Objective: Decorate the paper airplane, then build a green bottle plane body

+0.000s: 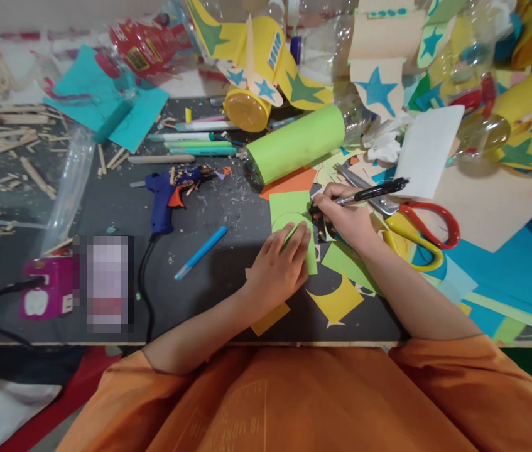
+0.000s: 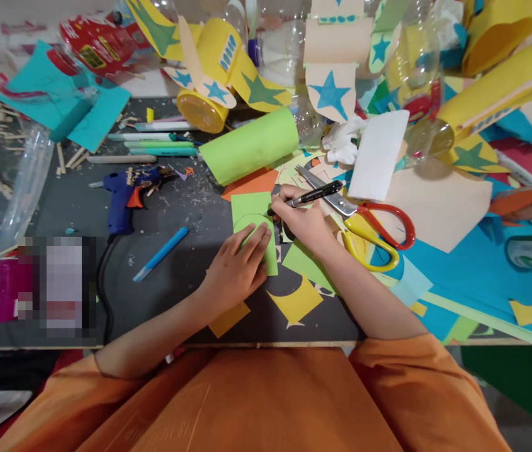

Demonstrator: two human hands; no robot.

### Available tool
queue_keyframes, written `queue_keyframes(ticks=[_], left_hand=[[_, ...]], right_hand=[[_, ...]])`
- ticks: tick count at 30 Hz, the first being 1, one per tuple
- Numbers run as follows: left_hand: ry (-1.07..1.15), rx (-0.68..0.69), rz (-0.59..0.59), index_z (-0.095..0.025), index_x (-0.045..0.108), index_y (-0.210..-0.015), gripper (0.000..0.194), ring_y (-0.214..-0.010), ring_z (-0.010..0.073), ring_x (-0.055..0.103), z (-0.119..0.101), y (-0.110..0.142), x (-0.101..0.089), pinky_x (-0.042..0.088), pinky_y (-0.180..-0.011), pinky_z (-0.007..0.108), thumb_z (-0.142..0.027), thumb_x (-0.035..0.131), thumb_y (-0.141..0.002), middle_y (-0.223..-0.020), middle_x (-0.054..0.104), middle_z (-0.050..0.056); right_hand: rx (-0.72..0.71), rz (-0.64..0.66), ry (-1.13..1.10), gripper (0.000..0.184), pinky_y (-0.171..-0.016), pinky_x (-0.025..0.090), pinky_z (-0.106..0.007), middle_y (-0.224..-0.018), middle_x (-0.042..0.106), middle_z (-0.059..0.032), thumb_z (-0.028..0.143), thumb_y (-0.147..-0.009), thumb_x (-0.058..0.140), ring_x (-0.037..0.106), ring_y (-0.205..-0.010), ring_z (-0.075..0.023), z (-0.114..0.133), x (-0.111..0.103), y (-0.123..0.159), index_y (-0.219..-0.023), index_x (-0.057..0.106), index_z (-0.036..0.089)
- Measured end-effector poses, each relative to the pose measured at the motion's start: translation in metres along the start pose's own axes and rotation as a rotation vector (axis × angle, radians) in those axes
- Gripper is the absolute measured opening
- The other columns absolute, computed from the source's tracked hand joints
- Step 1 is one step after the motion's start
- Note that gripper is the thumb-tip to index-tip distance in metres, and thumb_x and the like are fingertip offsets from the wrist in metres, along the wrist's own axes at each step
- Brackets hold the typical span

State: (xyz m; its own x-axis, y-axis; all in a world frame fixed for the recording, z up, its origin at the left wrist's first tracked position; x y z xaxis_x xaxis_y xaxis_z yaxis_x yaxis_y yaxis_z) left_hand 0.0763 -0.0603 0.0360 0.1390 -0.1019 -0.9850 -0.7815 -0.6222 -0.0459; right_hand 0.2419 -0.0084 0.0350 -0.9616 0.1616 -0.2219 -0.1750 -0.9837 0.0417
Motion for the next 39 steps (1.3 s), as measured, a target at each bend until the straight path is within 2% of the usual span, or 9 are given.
queue_keyframes(ticks=[6,11,14,17,22,28,31,33,39], left_hand=[[-0.009,-0.002,0.012,-0.005,0.047,-0.142,0.047,-0.136,0.0279,0.049,-0.0002,-0.0015,-0.0016,0.044,-0.110,0.039,-0.022,0.033,-0.099,-0.145,0.056,0.016],[-0.031,-0.003,0.042,-0.007,0.047,-0.142,0.048,-0.136,0.0273,0.049,-0.0003,-0.0028,-0.0033,0.044,-0.109,0.039,-0.023,0.032,-0.099,-0.145,0.056,0.014],[-0.055,0.003,0.003,-0.006,0.049,-0.140,0.047,-0.134,0.0273,0.051,-0.0003,-0.0023,-0.0032,0.045,-0.108,0.038,-0.022,0.032,-0.099,-0.144,0.057,0.013],[-0.044,0.013,-0.039,-0.004,0.050,-0.139,0.046,-0.132,0.0281,0.052,-0.0003,-0.0014,-0.0020,0.045,-0.107,0.038,-0.022,0.034,-0.099,-0.142,0.058,0.014],[-0.006,-0.001,0.002,-0.004,0.045,-0.142,0.048,-0.136,0.0283,0.048,-0.0003,-0.0011,-0.0001,0.044,-0.110,0.041,-0.022,0.034,-0.099,-0.146,0.055,0.016],[-0.011,-0.005,0.007,-0.005,0.045,-0.143,0.048,-0.136,0.0279,0.048,-0.0010,-0.0006,0.0000,0.044,-0.110,0.040,-0.022,0.034,-0.099,-0.145,0.055,0.016],[-0.023,0.000,-0.020,-0.005,0.047,-0.142,0.048,-0.135,0.0280,0.049,-0.0006,0.0002,0.0012,0.044,-0.109,0.039,-0.022,0.035,-0.099,-0.145,0.056,0.015],[-0.028,0.003,-0.042,-0.004,0.047,-0.141,0.047,-0.135,0.0285,0.050,-0.0004,0.0006,0.0020,0.044,-0.109,0.039,-0.021,0.035,-0.098,-0.144,0.057,0.015],[0.002,-0.008,-0.021,-0.004,0.045,-0.142,0.048,-0.137,0.0289,0.048,-0.0005,0.0003,0.0032,0.042,-0.111,0.041,-0.020,0.036,-0.097,-0.143,0.057,0.016]], right_hand=[[-0.009,-0.061,-0.015,0.032,-0.045,0.029,-0.025,-0.040,0.035,0.0068,0.015,-0.068,0.052,0.034,-0.043,-0.0090,-0.0006,-0.0021,-0.0015,-0.043,0.033,0.023],[0.006,-0.023,-0.023,0.033,-0.049,0.036,-0.026,-0.042,0.041,0.0063,0.015,-0.073,0.054,0.044,-0.045,-0.0109,0.0017,-0.0005,-0.0012,-0.045,0.038,0.023],[-0.010,-0.015,0.011,0.034,-0.049,0.033,-0.026,-0.043,0.041,0.0058,0.013,-0.073,0.053,0.040,-0.046,-0.0100,0.0005,-0.0005,-0.0012,-0.045,0.037,0.023],[-0.014,-0.023,0.000,0.036,-0.045,0.029,-0.025,-0.042,0.033,0.0065,0.011,-0.071,0.051,0.032,-0.044,-0.0089,-0.0028,-0.0020,-0.0016,-0.045,0.030,0.023],[-0.022,-0.034,-0.016,0.032,-0.046,0.031,-0.024,-0.043,0.037,0.0062,0.013,-0.072,0.050,0.036,-0.045,-0.0088,-0.0055,-0.0028,-0.0022,-0.047,0.034,0.022],[-0.005,0.006,-0.037,0.035,-0.043,0.028,-0.023,-0.042,0.033,0.0075,0.015,-0.072,0.054,0.031,-0.042,-0.0069,-0.0076,-0.0016,-0.0016,-0.047,0.030,0.022],[-0.012,0.010,-0.042,0.036,-0.047,0.034,-0.024,-0.044,0.040,0.0061,0.020,-0.078,0.056,0.040,-0.045,-0.0088,-0.0049,-0.0028,-0.0005,-0.049,0.036,0.022],[-0.063,0.062,0.005,0.035,-0.051,0.038,-0.025,-0.048,0.045,0.0049,0.025,-0.082,0.059,0.045,-0.050,-0.0101,-0.0015,-0.0027,0.0004,-0.051,0.041,0.022],[-0.134,0.176,0.063,0.032,-0.054,0.038,-0.026,-0.055,0.048,0.0047,0.027,-0.085,0.062,0.044,-0.052,-0.0096,0.0000,-0.0002,0.0020,-0.057,0.048,0.021]])
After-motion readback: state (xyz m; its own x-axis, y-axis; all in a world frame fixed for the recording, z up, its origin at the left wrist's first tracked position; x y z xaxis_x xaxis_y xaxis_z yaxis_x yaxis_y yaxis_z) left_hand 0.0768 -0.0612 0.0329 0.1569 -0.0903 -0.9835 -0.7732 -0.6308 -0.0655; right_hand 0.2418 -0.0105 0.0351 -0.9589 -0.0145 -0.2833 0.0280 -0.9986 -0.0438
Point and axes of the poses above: each hand's wrist, its own y-axis away from the middle knuckle, its own x-axis out of the palm, z = x × y, the point moved 2 cm from there along -y, towards the middle knuckle
